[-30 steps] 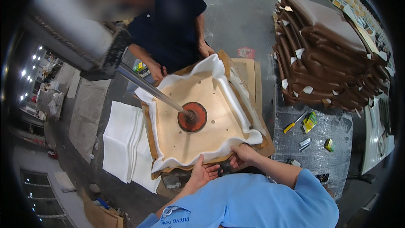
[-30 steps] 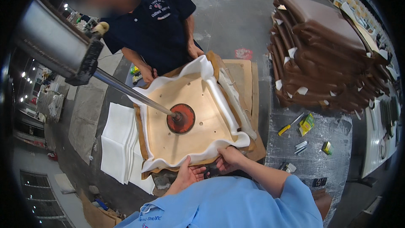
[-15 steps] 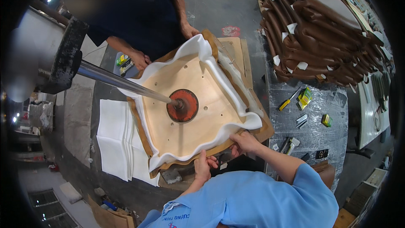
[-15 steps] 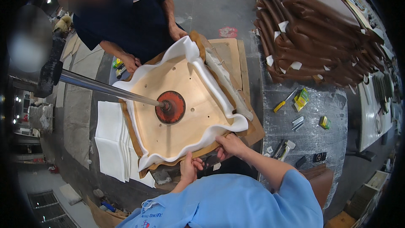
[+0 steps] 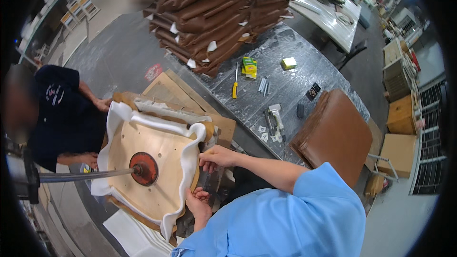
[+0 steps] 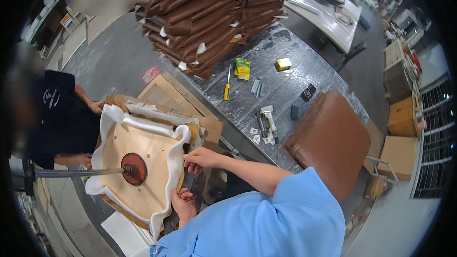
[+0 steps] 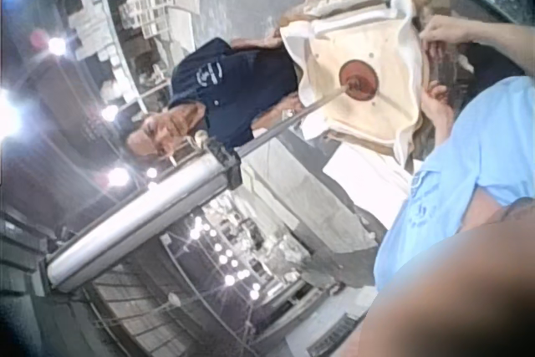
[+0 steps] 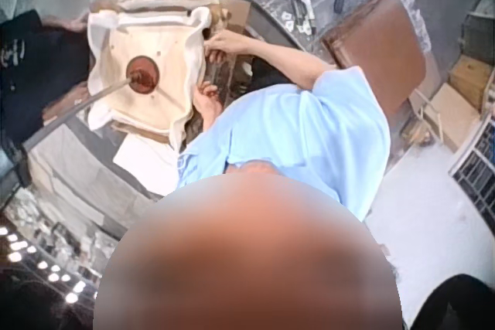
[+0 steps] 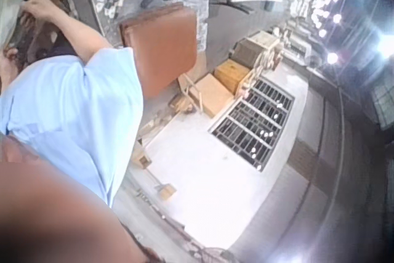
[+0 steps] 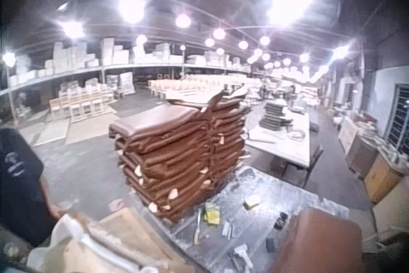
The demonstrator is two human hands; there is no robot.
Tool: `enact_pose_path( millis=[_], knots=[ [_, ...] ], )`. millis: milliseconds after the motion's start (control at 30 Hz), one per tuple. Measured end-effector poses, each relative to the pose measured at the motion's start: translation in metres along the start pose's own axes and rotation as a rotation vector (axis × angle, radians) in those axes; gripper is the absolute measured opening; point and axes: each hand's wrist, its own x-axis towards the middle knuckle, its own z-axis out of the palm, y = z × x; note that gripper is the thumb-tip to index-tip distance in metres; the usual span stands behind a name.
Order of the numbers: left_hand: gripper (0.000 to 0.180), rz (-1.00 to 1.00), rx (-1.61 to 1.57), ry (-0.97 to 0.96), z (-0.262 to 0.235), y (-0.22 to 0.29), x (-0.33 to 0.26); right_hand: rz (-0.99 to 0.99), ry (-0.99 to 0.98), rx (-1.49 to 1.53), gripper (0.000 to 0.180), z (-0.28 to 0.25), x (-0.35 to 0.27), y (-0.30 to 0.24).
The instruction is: The person staples white fabric onto a chair base using a staple gun while a coworker assists by holding the fabric. The person then places a brown leather cover over the chair and continues stapling the fabric around the edges.
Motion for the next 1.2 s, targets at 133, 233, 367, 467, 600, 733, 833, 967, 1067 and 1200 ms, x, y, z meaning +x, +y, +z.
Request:
enact_pose_path(
  millis=[133, 233, 367, 467, 600, 733, 833, 967, 1067, 1200],
  knots=[
    [0.06, -0.045, -0.007, -0.002, -0.004, 0.006, -0.001, 0.06, 0.348, 0.247, 0.053, -0.049, -0.059, 0.072],
    [0.06, -0.115, -0.007, 0.078, -0.003, 0.014, -0.002, 0.338, 0.802, 0.247, 0.05, -0.108, -0.104, 0.127],
    [0.061, -0.153, -0.074, 0.18, 0.004, 0.018, -0.004, 0.475, 1.168, 0.081, 0.027, -0.213, -0.138, 0.172],
    [0.062, -0.139, -0.033, 0.253, 0.007, 0.019, -0.005, 0.43, 1.33, -0.322, 0.025, -0.291, -0.127, 0.184],
    [0.062, -0.136, 0.017, 0.38, 0.01, 0.02, -0.005, 0.525, 1.371, -0.621, 0.045, -0.36, -0.094, 0.182],
    [0.059, -0.11, 0.025, 0.4, 0.013, 0.019, -0.01, 0.635, 1.311, -0.559, 0.057, -0.39, -0.067, 0.177],
    [0.058, -0.095, -0.026, 0.38, 0.015, 0.018, -0.012, 0.786, 1.289, -0.494, 0.057, -0.401, -0.052, 0.181],
    [0.061, -0.17, -0.042, 0.501, 0.015, 0.016, -0.014, 0.829, 1.272, -0.621, 0.064, -0.406, -0.042, 0.184],
    [0.065, -0.206, -0.007, 0.462, 0.018, 0.015, -0.014, 0.574, 1.245, -0.394, 0.068, -0.397, -0.045, 0.181],
    [0.065, -0.145, -0.01, 0.374, 0.022, 0.013, -0.014, 0.31, 1.125, -0.428, 0.069, -0.365, -0.043, 0.171]
  ],
)
